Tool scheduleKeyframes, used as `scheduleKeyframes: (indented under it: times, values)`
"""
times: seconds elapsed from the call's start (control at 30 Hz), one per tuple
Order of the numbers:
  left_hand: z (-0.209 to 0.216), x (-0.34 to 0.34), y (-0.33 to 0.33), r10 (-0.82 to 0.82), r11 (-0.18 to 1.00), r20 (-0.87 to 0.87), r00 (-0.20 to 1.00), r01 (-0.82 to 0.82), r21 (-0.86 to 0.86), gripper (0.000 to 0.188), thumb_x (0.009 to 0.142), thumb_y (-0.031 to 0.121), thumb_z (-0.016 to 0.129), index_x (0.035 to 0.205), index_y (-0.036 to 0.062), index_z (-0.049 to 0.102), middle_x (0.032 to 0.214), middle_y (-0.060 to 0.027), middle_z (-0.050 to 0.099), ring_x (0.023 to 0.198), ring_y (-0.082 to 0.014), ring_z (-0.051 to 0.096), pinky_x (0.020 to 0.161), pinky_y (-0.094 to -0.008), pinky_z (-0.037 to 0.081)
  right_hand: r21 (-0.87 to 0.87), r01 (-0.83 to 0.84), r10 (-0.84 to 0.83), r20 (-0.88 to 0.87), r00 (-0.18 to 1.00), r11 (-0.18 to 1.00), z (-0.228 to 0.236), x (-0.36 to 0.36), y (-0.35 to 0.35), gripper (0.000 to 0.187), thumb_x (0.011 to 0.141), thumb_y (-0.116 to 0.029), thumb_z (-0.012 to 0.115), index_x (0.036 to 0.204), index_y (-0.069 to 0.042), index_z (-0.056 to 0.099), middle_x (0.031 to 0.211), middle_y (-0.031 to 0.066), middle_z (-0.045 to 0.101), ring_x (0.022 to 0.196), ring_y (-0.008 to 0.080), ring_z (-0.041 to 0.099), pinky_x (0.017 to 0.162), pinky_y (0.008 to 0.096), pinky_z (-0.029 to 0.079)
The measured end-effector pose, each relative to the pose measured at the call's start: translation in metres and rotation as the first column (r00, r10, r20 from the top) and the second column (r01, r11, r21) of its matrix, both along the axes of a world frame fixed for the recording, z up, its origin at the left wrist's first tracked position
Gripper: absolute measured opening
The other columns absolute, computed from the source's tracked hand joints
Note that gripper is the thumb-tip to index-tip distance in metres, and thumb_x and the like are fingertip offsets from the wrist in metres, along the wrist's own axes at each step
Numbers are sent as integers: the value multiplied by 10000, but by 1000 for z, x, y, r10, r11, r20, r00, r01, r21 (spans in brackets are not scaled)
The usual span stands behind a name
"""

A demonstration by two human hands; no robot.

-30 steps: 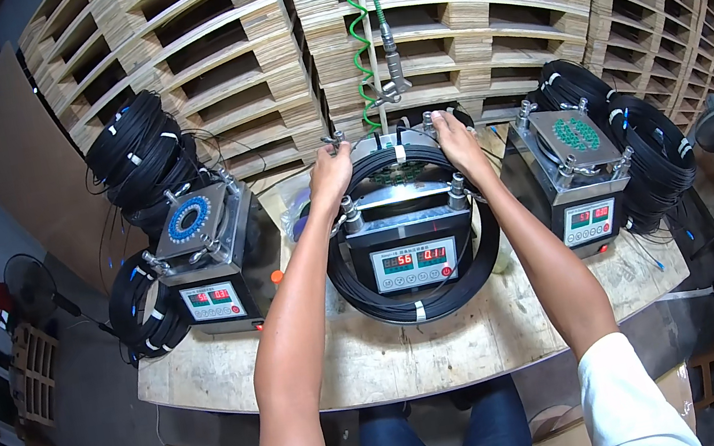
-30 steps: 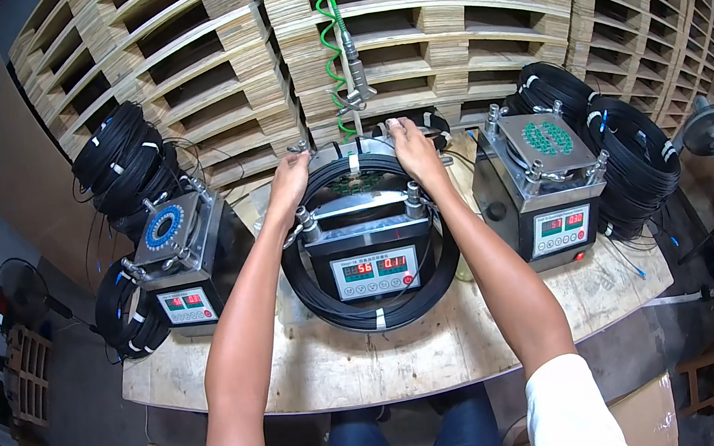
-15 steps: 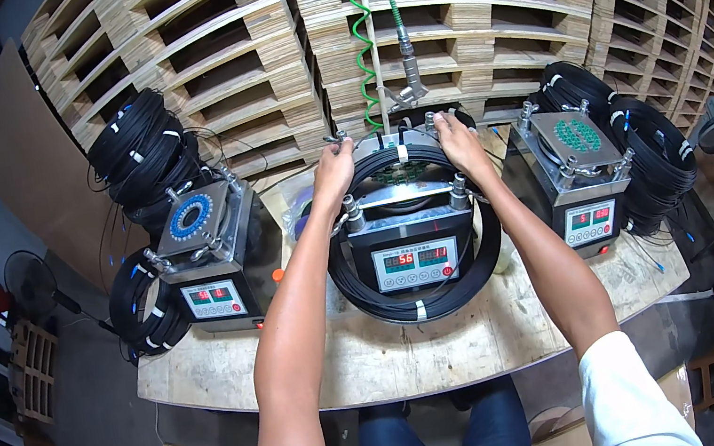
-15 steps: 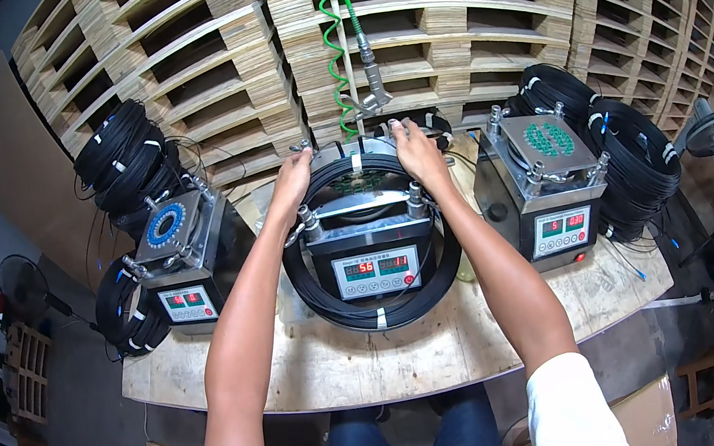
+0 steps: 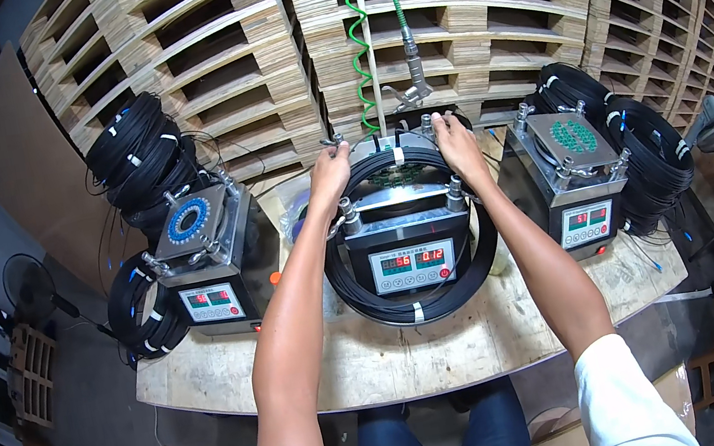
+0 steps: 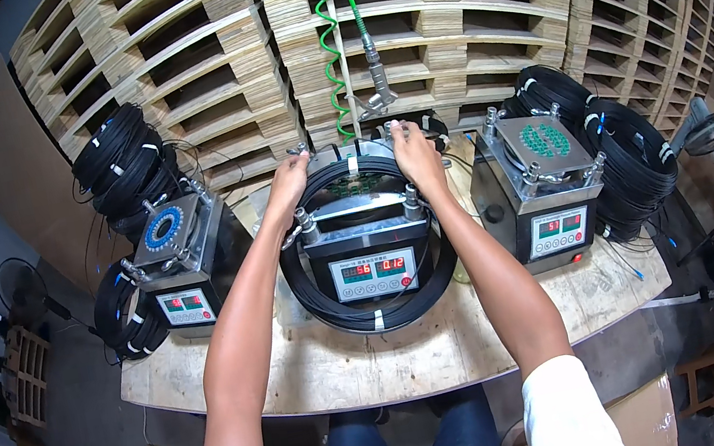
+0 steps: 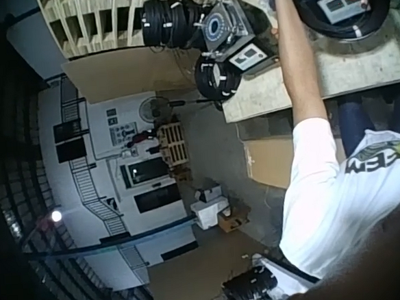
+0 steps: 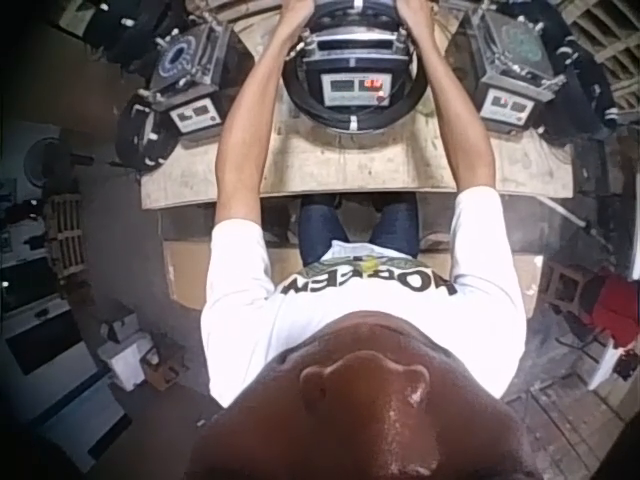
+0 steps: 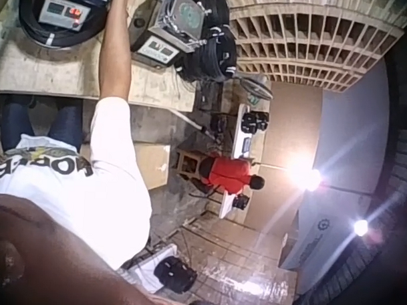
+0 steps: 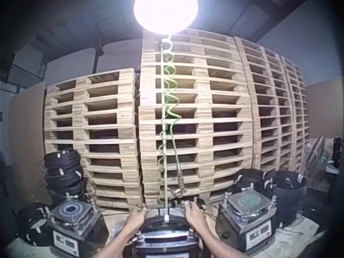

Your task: The recorder is seen operating and setting up machines in a factory setting, possibly related to wire or cable production.

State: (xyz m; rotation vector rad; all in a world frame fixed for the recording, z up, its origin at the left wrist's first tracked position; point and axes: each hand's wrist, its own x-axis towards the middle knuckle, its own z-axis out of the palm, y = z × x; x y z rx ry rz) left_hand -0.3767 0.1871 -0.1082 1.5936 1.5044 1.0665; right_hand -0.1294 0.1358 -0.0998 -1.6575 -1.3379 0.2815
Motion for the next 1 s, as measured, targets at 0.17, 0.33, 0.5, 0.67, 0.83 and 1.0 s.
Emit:
scheduleKeyframes:
  times: [0.17,0.33,0.5,0.67,0.83,1.0]
  values:
    - [5,6,-9,30,999,-10,1000,-30,-27,718,953,550,496,1385,-24,502,1368,-270,555,1324,-381,499,1096,-408,371,-75,41,-41,-1,999,996,-5,4,4,619,1005,-569,347,1345,-98,556,1273,285,603,1193,475,559,1023,510,432]
    - [6,6,-8,41,999,-20,999,-41,-22,741,954,581,472,1404,-9,487,1384,-271,541,1328,-388,492,1103,-420,362,-78,-85,81,-58,995,993,-6,9,12,675,1012,-559,357,1325,7,550,1283,276,601,1250,426,537,1043,445,410]
    - [5,4,-7,40,999,-36,999,-41,-25,753,954,595,464,1409,-5,483,1393,-280,528,1336,-392,483,1107,-422,359,-141,-73,66,-50,997,987,1,0,7,704,1009,-580,329,1349,1,532,1306,266,591,1281,421,515,1083,451,372]
    - [4,5,-6,37,999,-24,999,-37,-19,768,953,605,461,1403,-17,486,1393,-287,525,1342,-390,478,1114,-416,351,-141,-63,51,-87,995,988,8,-4,2,726,992,-624,312,1387,-49,515,1364,261,554,1313,434,481,1133,461,320]
    - [2,5,-4,23,1000,-16,1000,-23,-3,766,951,603,468,1385,-27,502,1374,-285,543,1325,-389,495,1105,-416,360,-147,-46,38,-52,998,988,8,-2,6,694,987,-621,328,1396,-90,508,1325,279,572,1275,457,504,1086,488,370]
    - [1,3,-5,38,999,-58,998,-39,-1,754,949,605,463,1362,-24,520,1347,-279,566,1301,-384,518,1091,-422,372,-168,-31,29,-14,999,985,6,-2,9,677,987,-615,333,1407,-109,493,1301,294,583,1255,460,521,1054,504,404]
